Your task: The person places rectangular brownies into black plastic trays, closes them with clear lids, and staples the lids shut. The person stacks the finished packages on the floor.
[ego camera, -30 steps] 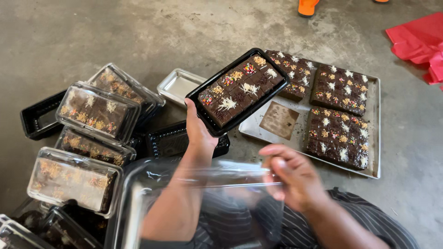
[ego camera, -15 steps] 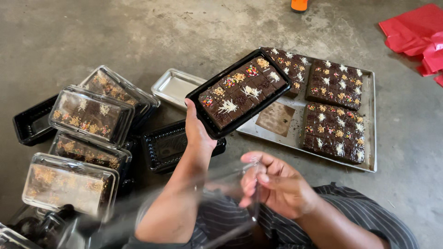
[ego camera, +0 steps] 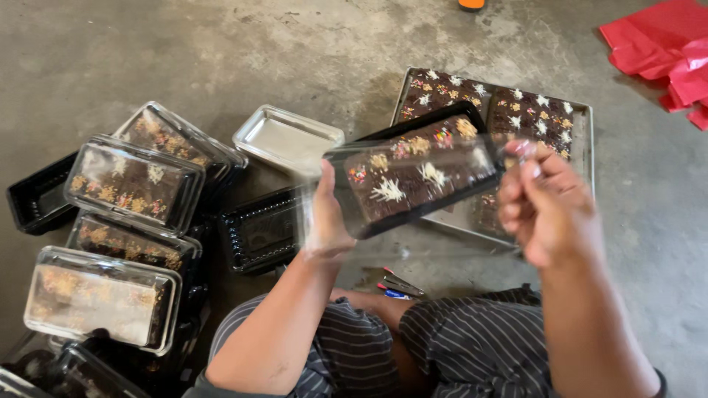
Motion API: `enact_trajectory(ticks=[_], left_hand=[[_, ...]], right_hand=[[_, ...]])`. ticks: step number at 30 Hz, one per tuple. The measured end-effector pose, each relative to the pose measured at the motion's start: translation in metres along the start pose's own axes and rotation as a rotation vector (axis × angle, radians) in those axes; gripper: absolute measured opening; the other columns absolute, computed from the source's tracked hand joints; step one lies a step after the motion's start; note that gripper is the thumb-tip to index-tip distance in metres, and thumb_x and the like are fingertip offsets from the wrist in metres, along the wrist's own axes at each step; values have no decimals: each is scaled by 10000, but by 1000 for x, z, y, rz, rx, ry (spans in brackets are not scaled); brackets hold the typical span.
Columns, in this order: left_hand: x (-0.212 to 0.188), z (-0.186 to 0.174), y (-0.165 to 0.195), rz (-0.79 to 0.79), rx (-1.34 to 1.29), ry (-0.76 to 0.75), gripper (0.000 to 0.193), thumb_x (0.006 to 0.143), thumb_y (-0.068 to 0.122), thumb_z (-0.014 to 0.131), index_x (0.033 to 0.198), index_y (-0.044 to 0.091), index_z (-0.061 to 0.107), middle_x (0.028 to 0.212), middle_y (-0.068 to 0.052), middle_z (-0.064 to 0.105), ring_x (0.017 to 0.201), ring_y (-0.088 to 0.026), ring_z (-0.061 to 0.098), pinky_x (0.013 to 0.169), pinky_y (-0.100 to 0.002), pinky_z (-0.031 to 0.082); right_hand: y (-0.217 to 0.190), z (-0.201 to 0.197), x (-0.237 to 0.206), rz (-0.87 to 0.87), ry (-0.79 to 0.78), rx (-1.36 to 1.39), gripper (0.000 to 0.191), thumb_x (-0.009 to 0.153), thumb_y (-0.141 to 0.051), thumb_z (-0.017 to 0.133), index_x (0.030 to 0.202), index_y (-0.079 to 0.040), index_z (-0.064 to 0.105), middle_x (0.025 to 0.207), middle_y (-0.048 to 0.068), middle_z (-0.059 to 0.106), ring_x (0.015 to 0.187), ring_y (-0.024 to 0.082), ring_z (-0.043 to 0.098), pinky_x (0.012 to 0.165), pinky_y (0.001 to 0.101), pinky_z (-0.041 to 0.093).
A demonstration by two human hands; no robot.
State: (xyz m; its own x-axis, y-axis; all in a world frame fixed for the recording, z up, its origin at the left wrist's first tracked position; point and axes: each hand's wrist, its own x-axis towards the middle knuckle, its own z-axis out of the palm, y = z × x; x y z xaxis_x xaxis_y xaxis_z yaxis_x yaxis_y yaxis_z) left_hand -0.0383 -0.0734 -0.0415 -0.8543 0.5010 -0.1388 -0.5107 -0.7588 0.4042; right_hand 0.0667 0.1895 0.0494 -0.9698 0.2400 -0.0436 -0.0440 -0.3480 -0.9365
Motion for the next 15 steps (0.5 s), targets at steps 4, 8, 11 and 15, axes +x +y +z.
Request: enact_trajectory(ticks=[4, 8, 11, 15], left_hand=[[1, -3, -14, -120, -33, -1, 783, 957, 666, 432, 1437, 52, 513, 1375, -196, 620, 1221, -377, 623, 1045, -545, 500], [3, -10, -21, -166, 8, 26, 728, 985, 621, 445, 1412, 40, 547, 1341, -209, 641, 1190, -375, 646, 1041, -522, 516], [7, -14, -25, -163, 53, 138, 663, 1004, 589, 482, 1347, 35, 605, 1283, -190, 671, 1148, -347, 658, 1020, -508, 530], [7, -13, -25, -178, 48, 147, 602, 992, 562, 503, 1264, 49, 662, 1223, -160, 715, 1099, -316, 684, 996, -492, 540]], right_hand=[[-18, -22, 11, 18, 16, -118, 234, 1094, -186, 549, 1284, -70, 621, 802, -2, 562, 643, 86, 503, 548, 226, 415], [-20, -35, 19, 32, 87, -207, 238, 1087, -206, 567, 1280, -94, 651, 791, -18, 563, 625, 72, 494, 535, 213, 397], [-21, -44, 22, 10, 147, -287, 228, 1087, -196, 571, 1268, -97, 668, 795, -24, 582, 626, 62, 507, 540, 208, 398], [-20, -55, 25, -15, 186, -381, 221, 1083, -184, 577, 1247, -98, 697, 797, -27, 609, 617, 56, 524, 544, 210, 413]])
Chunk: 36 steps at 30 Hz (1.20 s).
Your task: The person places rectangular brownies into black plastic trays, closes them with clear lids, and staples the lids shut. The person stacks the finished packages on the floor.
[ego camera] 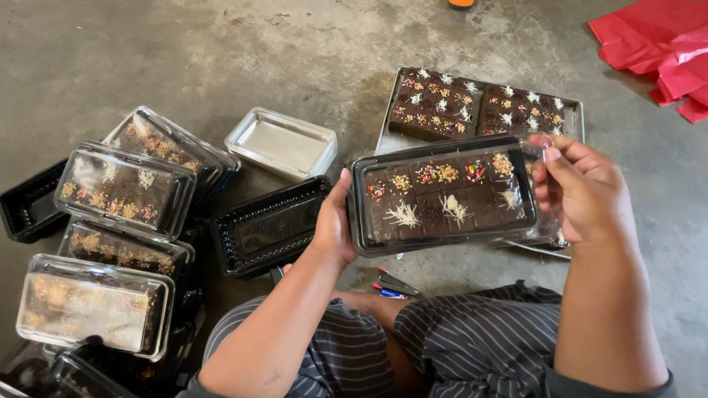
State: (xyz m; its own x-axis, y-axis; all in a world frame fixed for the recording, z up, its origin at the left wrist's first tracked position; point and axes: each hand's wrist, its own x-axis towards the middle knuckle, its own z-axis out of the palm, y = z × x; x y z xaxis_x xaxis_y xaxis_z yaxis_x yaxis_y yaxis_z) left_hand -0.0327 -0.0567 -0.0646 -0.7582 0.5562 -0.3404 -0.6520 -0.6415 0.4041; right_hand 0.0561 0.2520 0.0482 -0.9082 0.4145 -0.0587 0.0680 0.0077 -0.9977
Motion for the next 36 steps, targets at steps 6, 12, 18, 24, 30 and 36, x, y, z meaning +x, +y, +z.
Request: enact_trajectory(ticks=[6, 12, 18, 24, 30, 36], left_hand=[[-6, 6, 1, 7, 9, -22, 610, 1004, 570, 501, 1265, 39, 649, 1225, -173, 704, 1106, -321, 679, 1008, -488, 539], [-11, 7, -1, 19, 41, 11, 655, 972, 614, 516, 1276, 51, 654, 1236, -162, 702, 1113, -313, 678, 1007, -492, 536], [-13, 6, 0, 19, 59, 46, 648, 962, 619, 503, 1275, 70, 647, 1240, -156, 694, 1117, -322, 675, 995, -516, 536], [-9, 2, -2, 48, 42, -34, 680, 984, 619, 475, 1329, 49, 612, 1269, -176, 686, 1142, -325, 678, 1026, -512, 532], [-10, 6, -5, 132, 21, -30, 740, 986, 660, 413, 1312, 21, 592, 1208, -202, 677, 1060, -337, 695, 956, -519, 557], [-22, 19, 7, 242, 145, -53, 698, 991, 623, 402, 1429, 94, 522, 1322, -147, 648, 1192, -281, 654, 1028, -470, 542]], right_hand=[[22, -8, 12, -145, 112, -157, 173, 1098, -153, 603, 1186, -51, 712, 815, -1, 656, 654, 54, 566, 597, 197, 464], [53, -12, 31, -182, 198, -42, 95, 1072, -110, 688, 1089, -18, 678, 874, 4, 679, 691, 41, 587, 614, 190, 479], [70, -13, 42, -125, 191, -19, 115, 1056, -136, 683, 1061, -21, 673, 881, -1, 694, 708, 45, 614, 609, 206, 500], [79, -11, 48, -73, 131, 77, 89, 1055, -117, 673, 1049, -28, 665, 893, 15, 691, 728, 62, 629, 641, 224, 532], [85, -5, 50, -47, 141, 157, 70, 1009, -37, 674, 1066, -9, 643, 913, 60, 708, 768, 97, 681, 703, 237, 591], [83, -2, 50, -44, 157, 129, 102, 1002, -18, 683, 1096, 8, 656, 925, 59, 704, 778, 94, 681, 721, 233, 594]])
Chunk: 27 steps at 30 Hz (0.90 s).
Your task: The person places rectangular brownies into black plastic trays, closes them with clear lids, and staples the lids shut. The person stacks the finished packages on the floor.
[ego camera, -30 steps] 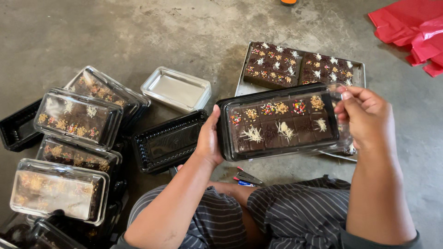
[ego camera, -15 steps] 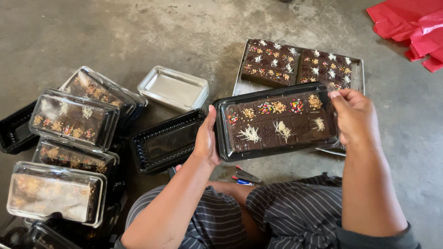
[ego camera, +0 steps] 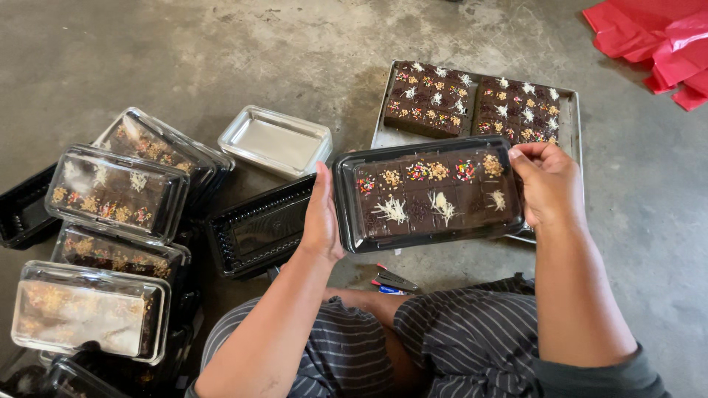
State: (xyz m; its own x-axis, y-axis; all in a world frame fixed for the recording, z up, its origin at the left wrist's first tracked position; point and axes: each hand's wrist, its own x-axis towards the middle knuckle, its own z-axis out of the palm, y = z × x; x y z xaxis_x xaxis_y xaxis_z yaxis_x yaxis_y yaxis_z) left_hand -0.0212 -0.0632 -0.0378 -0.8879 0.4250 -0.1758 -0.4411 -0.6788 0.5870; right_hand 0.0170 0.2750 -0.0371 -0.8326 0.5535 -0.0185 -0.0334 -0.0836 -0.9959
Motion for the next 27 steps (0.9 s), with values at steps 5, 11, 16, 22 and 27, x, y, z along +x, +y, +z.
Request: enact_trajectory(ticks=[5, 11, 16, 22, 27], left_hand=[[-3, 5, 7, 66, 244, -26, 594, 997, 470, 520, 1501, 157, 486, 1390, -84, 623, 1251, -204, 610, 1065, -387, 500], [-4, 3, 14, 14, 235, -42, 556, 1009, 418, 550, 1494, 147, 505, 1378, -61, 627, 1260, -194, 597, 1072, -375, 492], [-4, 2, 16, -3, 234, -38, 553, 1008, 427, 536, 1488, 154, 512, 1370, -51, 632, 1253, -190, 598, 1067, -379, 492], [-2, -1, 16, 7, 233, -51, 534, 1033, 418, 503, 1486, 136, 524, 1378, -49, 638, 1251, -182, 601, 1079, -363, 479], [-1, -4, 13, 36, 235, -36, 504, 1054, 398, 479, 1465, 115, 551, 1362, -56, 651, 1239, -181, 609, 1084, -347, 474]], right_hand=[[-9, 4, -5, -18, -42, 32, 173, 999, 8, 667, 1170, 29, 668, 993, 74, 722, 833, 90, 701, 767, 223, 607], [-18, 9, -12, 26, -39, 16, 172, 1018, -43, 646, 1157, 38, 707, 1014, 96, 746, 815, 102, 714, 735, 239, 615], [-17, 8, -12, -21, -28, 2, 132, 1029, -62, 668, 1109, 33, 713, 954, 70, 735, 773, 95, 693, 701, 247, 602], [-13, 5, -10, -58, -53, 20, 116, 1040, -57, 675, 1095, 39, 710, 947, 57, 723, 779, 91, 677, 710, 244, 584], [-15, 4, -12, -50, -70, 72, 115, 1028, -48, 676, 1106, 29, 710, 961, 57, 728, 798, 93, 690, 736, 244, 594]])
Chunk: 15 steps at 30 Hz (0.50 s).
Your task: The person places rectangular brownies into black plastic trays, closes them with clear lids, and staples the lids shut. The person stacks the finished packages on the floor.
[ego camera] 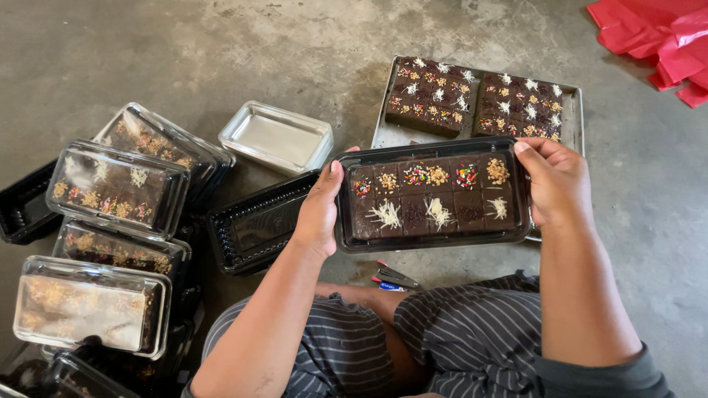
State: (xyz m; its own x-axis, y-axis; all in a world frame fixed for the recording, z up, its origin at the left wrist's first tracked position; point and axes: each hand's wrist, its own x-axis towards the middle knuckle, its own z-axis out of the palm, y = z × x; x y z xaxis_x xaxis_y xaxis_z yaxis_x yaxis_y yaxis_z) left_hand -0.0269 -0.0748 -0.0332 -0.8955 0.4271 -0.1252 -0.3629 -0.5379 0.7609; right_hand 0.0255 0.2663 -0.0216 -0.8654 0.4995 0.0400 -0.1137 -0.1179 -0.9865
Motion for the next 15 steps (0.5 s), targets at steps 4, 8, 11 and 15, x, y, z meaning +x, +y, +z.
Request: enact_trajectory(ticks=[4, 8, 11, 15], left_hand=[[1, -1, -1, 20, 3, 7, 496, 1065, 390, 460, 1451, 96, 562, 1347, -58, 658, 1212, -171, 621, 1067, -338, 488], [1, -4, -2, -8, -61, 8, 500, 1074, 389, 446, 1426, 64, 587, 1302, -86, 678, 1157, -197, 641, 1036, -359, 509], [2, -11, -4, -24, -77, -17, 488, 1076, 380, 441, 1418, 65, 589, 1293, -94, 682, 1137, -202, 642, 1024, -367, 514], [6, -20, -14, 62, -16, -9, 482, 1085, 377, 450, 1396, 42, 602, 1309, -91, 685, 1172, -195, 641, 1042, -344, 513]], right_hand=[[-4, 1, -2, 28, -4, 43, 118, 1016, -46, 670, 1107, 21, 702, 963, 65, 735, 804, 106, 707, 736, 251, 604], [-7, 2, -4, 16, -20, 49, 113, 1026, -43, 675, 1110, 29, 697, 972, 78, 735, 808, 113, 701, 737, 256, 597], [-9, 3, -5, 18, -15, 70, 112, 1025, -44, 676, 1107, 30, 695, 976, 82, 737, 815, 113, 706, 745, 259, 603], [-7, 3, -4, 3, -25, 29, 140, 1022, -52, 685, 1128, 37, 703, 993, 79, 736, 836, 109, 705, 772, 254, 604]])
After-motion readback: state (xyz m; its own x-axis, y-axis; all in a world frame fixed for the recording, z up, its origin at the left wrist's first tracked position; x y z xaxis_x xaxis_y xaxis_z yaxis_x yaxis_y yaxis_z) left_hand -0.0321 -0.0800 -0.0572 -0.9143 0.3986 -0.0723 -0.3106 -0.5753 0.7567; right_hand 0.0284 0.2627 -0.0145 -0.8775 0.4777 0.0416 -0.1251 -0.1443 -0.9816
